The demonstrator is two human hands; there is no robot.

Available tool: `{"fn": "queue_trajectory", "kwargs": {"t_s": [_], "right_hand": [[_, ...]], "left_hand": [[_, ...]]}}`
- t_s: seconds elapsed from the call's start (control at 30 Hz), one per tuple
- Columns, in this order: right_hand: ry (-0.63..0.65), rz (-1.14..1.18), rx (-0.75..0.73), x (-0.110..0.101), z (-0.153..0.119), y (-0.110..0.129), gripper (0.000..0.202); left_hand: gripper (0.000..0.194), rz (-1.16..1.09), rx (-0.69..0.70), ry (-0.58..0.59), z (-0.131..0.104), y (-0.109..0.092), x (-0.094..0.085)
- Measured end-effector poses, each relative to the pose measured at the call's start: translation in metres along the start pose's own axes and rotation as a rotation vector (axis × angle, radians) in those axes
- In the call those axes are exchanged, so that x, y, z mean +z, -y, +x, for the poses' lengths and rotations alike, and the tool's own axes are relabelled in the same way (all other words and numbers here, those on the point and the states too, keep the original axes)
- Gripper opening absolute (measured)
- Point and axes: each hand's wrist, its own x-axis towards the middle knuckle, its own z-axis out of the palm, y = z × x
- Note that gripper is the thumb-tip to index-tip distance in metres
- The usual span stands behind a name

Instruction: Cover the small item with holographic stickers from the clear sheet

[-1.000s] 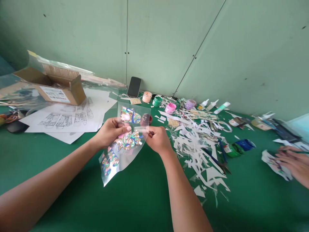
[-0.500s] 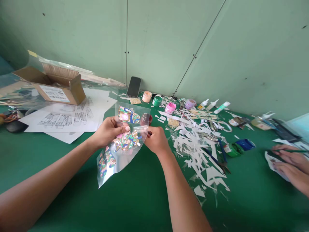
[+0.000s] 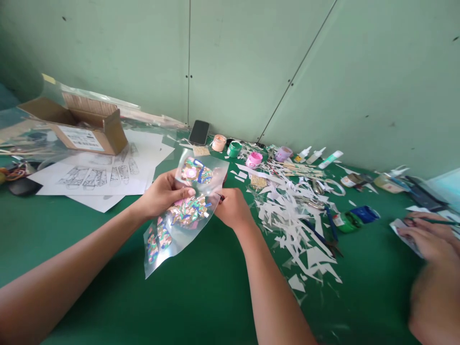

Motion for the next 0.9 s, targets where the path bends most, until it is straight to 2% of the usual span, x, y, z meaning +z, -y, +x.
{"fn": "queue_trajectory", "kwargs": {"t_s": [0.13, 0.33, 0.5, 0.6, 0.7, 0.9], "right_hand": [[0.054, -0.011, 0.021, 0.0, 0.0, 0.009, 0.037], [-0.028, 0.032, 0.097, 0.0, 0.002, 0.003, 0.037], [0.025, 0.046, 0.127, 0.0, 0.003, -0.001, 0.036], [0.035, 0.025, 0.111, 0.0, 0.002, 0.0, 0.039], [0.008, 0.012, 0.079, 0.001, 0.002, 0.0, 0.04], [-0.129, 0.036, 0.05, 0.003, 0.003, -0.002, 0.041]], "left_hand": [[0.048, 0.009, -0.044, 0.058, -0.001, 0.007, 0.006], [0.049, -0.012, 0.028, -0.066, 0.0, 0.004, 0.007], [0.044, 0.016, 0.037, -0.072, 0.0, 0.003, 0.003], [0.044, -0.019, 0.099, -0.049, 0.001, 0.008, 0.001], [0.041, -0.09, 0.158, -0.044, 0.002, 0.013, -0.001], [0.038, -0.158, 0.16, -0.1, 0.004, 0.015, -0.004]]}}
